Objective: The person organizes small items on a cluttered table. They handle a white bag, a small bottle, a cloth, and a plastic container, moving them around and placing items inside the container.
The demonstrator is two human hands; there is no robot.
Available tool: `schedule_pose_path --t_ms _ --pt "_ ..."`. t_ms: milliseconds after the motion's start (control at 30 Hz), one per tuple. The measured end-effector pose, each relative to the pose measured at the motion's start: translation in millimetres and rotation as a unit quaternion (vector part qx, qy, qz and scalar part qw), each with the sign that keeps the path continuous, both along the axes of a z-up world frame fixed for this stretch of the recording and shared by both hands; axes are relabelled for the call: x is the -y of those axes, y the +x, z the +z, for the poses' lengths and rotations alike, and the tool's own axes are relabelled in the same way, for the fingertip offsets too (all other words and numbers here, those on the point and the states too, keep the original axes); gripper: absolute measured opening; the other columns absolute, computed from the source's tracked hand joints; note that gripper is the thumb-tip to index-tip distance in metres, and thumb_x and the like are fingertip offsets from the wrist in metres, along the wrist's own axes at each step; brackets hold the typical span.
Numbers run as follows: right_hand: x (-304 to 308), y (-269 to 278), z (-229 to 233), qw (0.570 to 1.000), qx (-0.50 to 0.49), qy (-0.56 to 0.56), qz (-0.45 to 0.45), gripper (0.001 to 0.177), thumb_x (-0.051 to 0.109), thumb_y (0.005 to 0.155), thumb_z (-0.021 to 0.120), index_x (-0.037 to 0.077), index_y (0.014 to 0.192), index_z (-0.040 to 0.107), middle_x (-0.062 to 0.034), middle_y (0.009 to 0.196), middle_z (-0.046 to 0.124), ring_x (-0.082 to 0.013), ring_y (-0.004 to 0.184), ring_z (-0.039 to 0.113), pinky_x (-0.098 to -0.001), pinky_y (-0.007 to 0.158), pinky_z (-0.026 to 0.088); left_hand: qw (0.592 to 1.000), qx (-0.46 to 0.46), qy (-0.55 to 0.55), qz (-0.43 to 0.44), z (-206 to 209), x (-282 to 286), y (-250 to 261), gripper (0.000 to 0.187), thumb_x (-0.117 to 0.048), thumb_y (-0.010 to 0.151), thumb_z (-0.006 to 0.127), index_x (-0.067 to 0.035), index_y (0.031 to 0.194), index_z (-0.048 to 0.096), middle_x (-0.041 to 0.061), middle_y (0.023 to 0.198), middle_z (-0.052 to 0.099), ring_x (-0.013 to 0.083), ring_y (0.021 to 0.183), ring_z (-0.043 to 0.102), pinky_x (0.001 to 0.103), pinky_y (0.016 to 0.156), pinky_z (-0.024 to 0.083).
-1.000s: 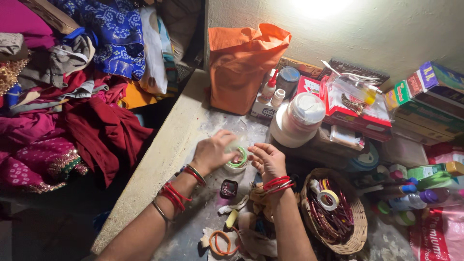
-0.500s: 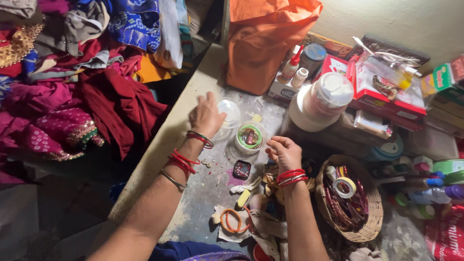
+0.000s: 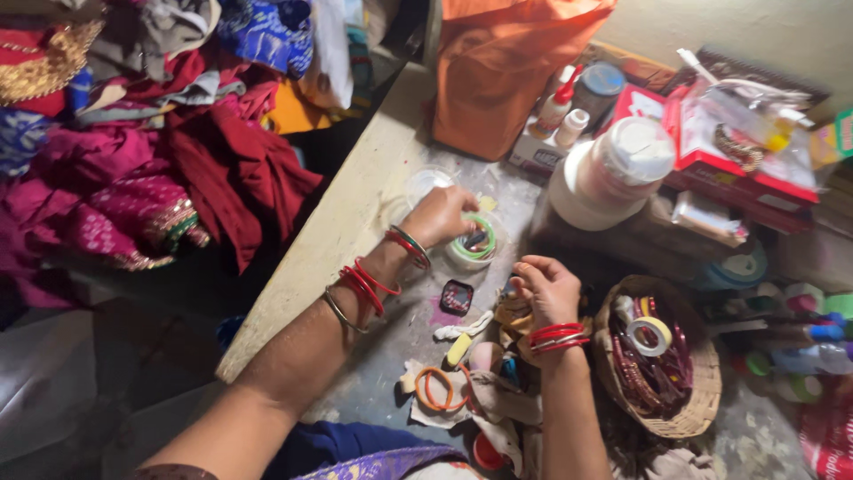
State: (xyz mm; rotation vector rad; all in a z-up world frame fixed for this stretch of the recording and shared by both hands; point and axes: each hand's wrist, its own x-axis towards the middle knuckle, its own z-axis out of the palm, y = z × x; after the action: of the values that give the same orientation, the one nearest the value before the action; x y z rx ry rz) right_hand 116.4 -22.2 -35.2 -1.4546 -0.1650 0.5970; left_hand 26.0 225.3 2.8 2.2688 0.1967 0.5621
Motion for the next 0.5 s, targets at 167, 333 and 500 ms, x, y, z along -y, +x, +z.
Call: schedule_pose_path --t_ms 167,333,500 --pt "-3 -18 -1 0.993 0.086 -0.056 0.052 0.017 0.007 0.088 0.077 0.001 0.103 0.071 -0.0051 0.086 0.073 -0.0103 0.069 0.069 -0.022 0.057 0.053 0.978 -0.186 0.079 0.048 20 -18 -50 0.011 -0.017 0.076 0.079 -0.012 0.086 0.081 0.014 0.087 0.077 0.0306 0.082 0.075 0.043 0.076 0.058" --pt "-21 -38 -6 0.988 0.1 -0.05 0.107 0.016 0.008 0.09 0.075 0.0 0.103 0.071 -0.0045 0.086 0.074 -0.0096 0.07 0.07 -0.0228 0.061 0.055 0.918 -0.323 0.227 0.033 -9 -2 -96 0.008 -0.006 0.077 0.07 -0.009 0.08 0.077 0.016 0.084 0.074 0.0338 0.08 0.074 0.046 0.068 0.059" --pt "-18 -38 -3 0.986 0.107 -0.069 0.104 0.017 0.009 0.09 0.075 0.001 0.104 0.071 -0.0033 0.087 0.074 -0.0092 0.071 0.069 -0.0224 0.061 0.055 0.922 -0.252 0.294 0.022 -53 11 -111 0.01 -0.003 0.075 0.067 -0.008 0.079 0.075 0.017 0.083 0.073 0.0364 0.08 0.074 0.047 0.064 0.059"
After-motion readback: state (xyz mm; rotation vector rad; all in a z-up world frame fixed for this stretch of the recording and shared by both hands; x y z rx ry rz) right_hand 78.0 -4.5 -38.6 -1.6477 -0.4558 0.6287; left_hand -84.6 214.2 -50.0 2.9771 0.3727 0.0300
